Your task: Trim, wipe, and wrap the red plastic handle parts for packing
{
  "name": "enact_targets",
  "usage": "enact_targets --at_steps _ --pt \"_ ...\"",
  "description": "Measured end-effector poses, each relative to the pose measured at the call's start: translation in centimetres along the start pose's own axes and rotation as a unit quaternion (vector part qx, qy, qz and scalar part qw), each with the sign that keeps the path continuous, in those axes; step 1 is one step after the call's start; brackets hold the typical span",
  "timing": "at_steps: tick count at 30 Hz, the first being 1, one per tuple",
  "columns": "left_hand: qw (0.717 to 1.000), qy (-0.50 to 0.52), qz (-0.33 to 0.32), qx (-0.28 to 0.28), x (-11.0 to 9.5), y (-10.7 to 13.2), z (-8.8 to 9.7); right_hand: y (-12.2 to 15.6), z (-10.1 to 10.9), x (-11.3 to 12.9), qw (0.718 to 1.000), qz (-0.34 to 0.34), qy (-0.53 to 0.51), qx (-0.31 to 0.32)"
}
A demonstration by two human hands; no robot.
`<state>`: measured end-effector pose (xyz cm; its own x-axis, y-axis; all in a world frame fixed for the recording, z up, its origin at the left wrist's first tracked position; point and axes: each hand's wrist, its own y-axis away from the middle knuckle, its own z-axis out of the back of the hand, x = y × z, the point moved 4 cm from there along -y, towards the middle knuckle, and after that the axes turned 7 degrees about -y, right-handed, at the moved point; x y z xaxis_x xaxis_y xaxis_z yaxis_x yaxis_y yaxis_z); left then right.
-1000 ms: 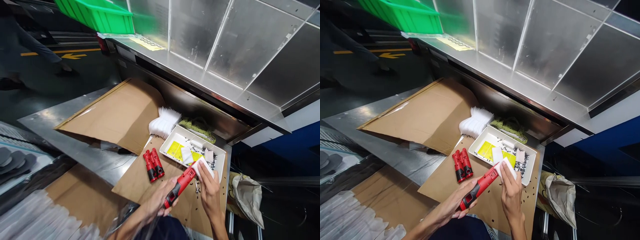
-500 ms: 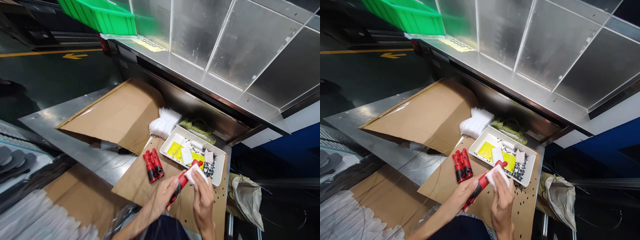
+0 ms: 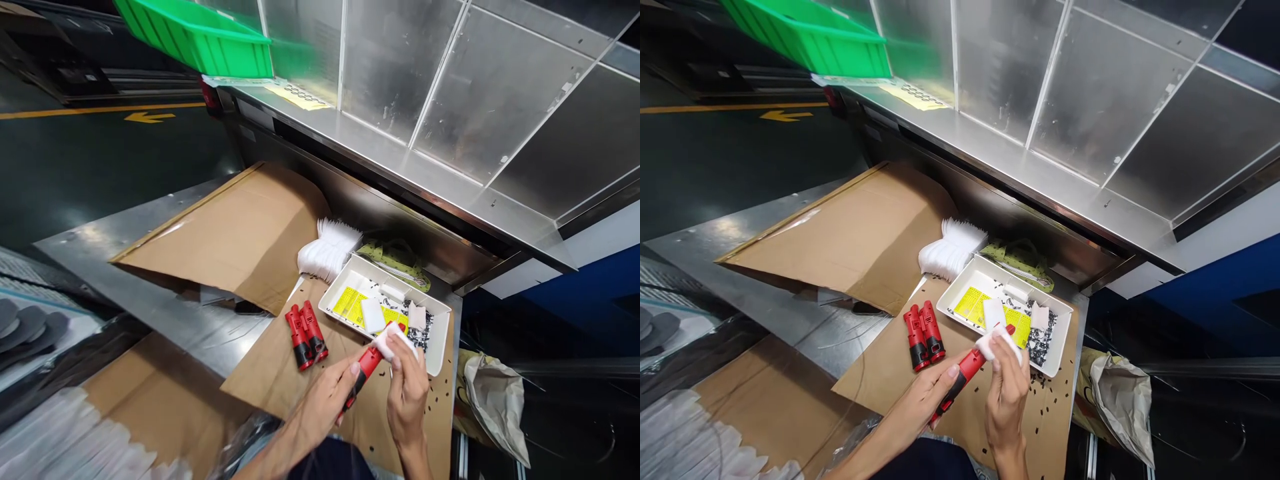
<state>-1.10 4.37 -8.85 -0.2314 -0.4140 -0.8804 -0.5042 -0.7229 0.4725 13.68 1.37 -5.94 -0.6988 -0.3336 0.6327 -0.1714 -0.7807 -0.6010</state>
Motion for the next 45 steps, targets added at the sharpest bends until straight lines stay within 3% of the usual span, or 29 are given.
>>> enact_targets --at_steps 3,13,16,19,22,25,29,37,42,45 --pt "0.995 -0.099 -0.025 -0.02 -0.1 0.0 -0.2 0.0 -0.1 -0.2 1.0 -0.001 -0.003 -0.003" --pt "0.996 -0.087 -0.009 0.01 -0.2 -0.4 -0.6 0.8 -0.1 -0.9 0.999 -0.047 -0.002 -0.023" --pt "0.996 -0.09 0.001 0.003 0.6 -0.7 -0.3 0.9 -0.7 -1.4 0.999 -0.03 -0.018 0.015" --pt "0.997 -0.081 0.014 0.012 1.4 -0.6 0.0 0.4 0.0 -4.4 0.996 -0.081 -0.026 0.019" --pt "0.998 0.011 0.034 0.045 1.4 0.1 0.6 -0.4 2.1 -9.2 0.985 -0.169 -0.013 -0.02" --pt "0.986 0.124 0.079 0.075 0.9 1.3 1.1 -0.7 3.3 -12.7 0.983 -0.179 -0.01 -0.026" --pt "0.968 0.199 0.129 0.084 0.5 2.4 1.4 -0.1 1.9 -15.0 0.985 -0.17 -0.009 0.026" --pt "0.973 0.2 0.096 0.069 0.5 2.6 1.8 1.5 -0.9 -16.5 0.983 -0.153 0.002 0.1" --pt "0.979 0.175 0.078 0.063 -0.2 2.8 2.2 1.7 -1.1 -16.8 0.979 -0.167 0.013 0.114" --pt "0.981 0.159 0.085 0.067 -0.6 2.7 2.3 1.0 -0.3 -15.2 0.981 -0.173 0.032 0.086"
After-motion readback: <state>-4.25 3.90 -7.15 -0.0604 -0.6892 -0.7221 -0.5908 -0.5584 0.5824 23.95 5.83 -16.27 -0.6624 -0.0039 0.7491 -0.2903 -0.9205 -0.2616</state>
